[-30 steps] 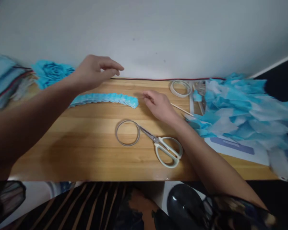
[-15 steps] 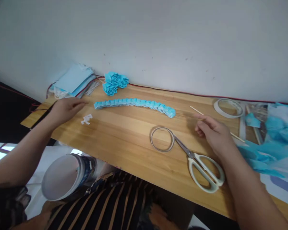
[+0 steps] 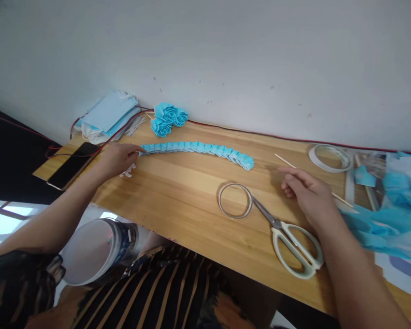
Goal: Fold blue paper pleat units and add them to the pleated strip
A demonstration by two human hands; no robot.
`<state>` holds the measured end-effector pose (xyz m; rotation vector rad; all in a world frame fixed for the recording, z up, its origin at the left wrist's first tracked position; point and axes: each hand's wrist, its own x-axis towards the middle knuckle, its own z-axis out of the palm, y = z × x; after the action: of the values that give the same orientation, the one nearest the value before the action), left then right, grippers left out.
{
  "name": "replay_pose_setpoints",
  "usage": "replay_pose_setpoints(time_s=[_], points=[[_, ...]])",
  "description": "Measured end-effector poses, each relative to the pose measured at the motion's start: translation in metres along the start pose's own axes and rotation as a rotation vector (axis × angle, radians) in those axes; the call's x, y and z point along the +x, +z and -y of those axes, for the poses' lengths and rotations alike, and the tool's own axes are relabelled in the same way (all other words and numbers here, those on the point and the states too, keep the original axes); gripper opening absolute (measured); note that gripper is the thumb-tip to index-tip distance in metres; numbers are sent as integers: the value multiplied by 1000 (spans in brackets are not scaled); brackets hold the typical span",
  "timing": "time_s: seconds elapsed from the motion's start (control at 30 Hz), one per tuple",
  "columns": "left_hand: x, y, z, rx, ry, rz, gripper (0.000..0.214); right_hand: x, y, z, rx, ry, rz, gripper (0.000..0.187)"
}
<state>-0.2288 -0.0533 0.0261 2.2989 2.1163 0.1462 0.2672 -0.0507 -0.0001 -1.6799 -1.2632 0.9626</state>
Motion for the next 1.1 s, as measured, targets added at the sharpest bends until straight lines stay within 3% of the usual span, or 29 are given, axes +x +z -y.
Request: replay_pose_setpoints(time_s=[0.17,0.47,0.63,0.93,1.1], points=[[5,-11,-15,-55,-38,-119,48,4,-3,-7,-13,-10,27,23],[31,-5,-38,21,14,53,48,2,-4,-7,-70,-6,52,21],[35,-14,-49,-29,17,-27,48,5,-5,-9,-60,-38,75,20],[59,-2,-59,11,59,54,46,5,-5,-10,-73,-45,88,25],[64,-8,-67,-9,121,-15,46,6,-6,-12,-82,-40,122,28]])
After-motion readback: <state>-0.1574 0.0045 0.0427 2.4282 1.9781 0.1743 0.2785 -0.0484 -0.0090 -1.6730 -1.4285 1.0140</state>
